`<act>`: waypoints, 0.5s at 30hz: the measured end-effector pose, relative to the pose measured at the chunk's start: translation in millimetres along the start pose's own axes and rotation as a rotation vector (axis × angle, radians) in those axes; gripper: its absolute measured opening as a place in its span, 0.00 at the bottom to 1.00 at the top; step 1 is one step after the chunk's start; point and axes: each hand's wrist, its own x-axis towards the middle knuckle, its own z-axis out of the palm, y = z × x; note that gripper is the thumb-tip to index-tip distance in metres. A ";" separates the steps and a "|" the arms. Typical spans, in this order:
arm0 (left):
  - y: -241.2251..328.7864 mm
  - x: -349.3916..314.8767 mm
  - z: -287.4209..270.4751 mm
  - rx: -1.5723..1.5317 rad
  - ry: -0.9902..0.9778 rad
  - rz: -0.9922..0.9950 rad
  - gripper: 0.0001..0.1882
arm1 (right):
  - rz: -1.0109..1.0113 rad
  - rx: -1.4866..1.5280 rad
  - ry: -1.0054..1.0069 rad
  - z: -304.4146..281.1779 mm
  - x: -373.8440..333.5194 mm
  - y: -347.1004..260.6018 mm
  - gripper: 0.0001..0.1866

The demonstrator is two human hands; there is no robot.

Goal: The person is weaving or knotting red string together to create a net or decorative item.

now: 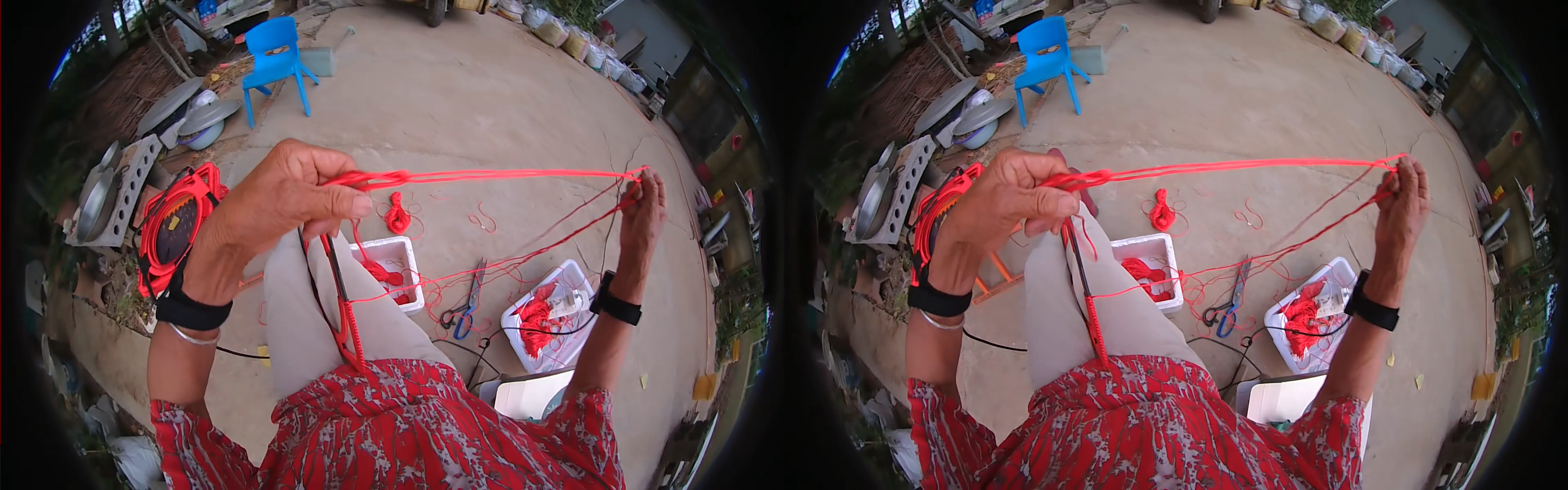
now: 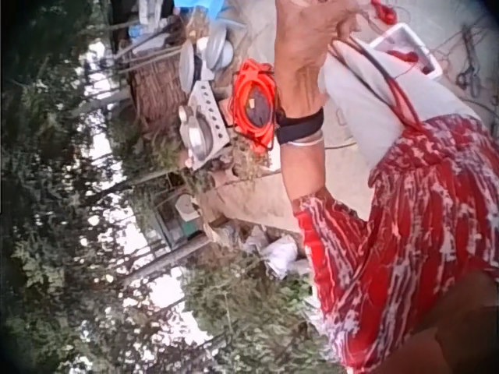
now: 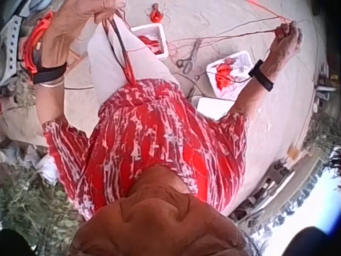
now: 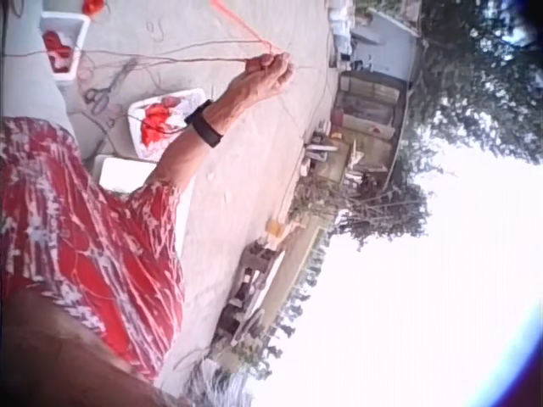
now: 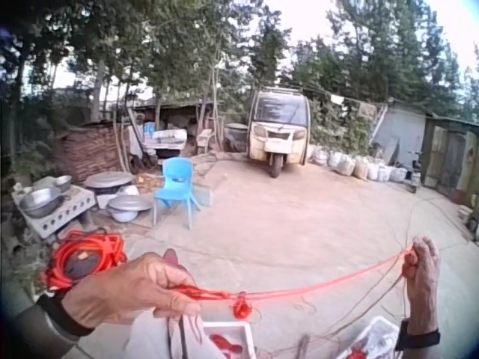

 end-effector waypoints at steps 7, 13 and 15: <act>-15.8 40.5 -40.6 -0.407 0.327 0.072 0.09 | 0.327 -0.519 -0.210 -6.9 -24.6 6.4 0.07; -47.8 93.6 -21.4 -0.108 0.463 -0.113 0.11 | 0.448 -0.100 -0.379 18.2 -37.6 19.8 0.07; -55.4 105.2 5.2 -0.041 0.487 -0.025 0.13 | 0.552 -0.087 -0.462 25.0 -45.0 24.0 0.09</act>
